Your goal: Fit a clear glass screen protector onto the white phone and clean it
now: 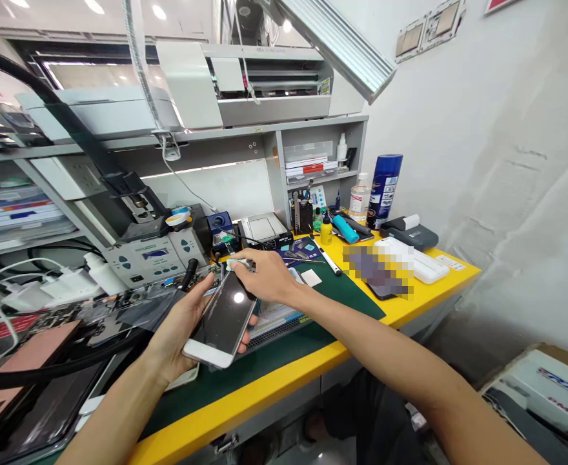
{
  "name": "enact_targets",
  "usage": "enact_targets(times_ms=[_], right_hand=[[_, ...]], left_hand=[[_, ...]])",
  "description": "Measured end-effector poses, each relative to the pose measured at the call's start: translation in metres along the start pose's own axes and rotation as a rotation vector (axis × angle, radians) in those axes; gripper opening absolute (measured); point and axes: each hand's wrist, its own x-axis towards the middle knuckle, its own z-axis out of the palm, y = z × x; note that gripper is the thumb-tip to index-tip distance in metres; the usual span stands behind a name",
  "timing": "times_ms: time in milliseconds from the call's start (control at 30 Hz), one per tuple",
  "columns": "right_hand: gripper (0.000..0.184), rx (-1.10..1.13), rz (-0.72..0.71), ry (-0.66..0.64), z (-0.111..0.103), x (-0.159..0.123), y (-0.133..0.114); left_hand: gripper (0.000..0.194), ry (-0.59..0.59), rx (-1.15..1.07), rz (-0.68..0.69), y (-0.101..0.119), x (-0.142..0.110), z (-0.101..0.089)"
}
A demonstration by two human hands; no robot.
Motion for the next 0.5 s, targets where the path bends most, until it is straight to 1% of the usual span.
enact_targets(times_ms=[500], right_hand=[[0.031,-0.004,-0.009,-0.006,0.0003,0.0,0.0013]], left_hand=[[0.058,-0.005,-0.018,0.004,-0.0016,0.0009,-0.0023]])
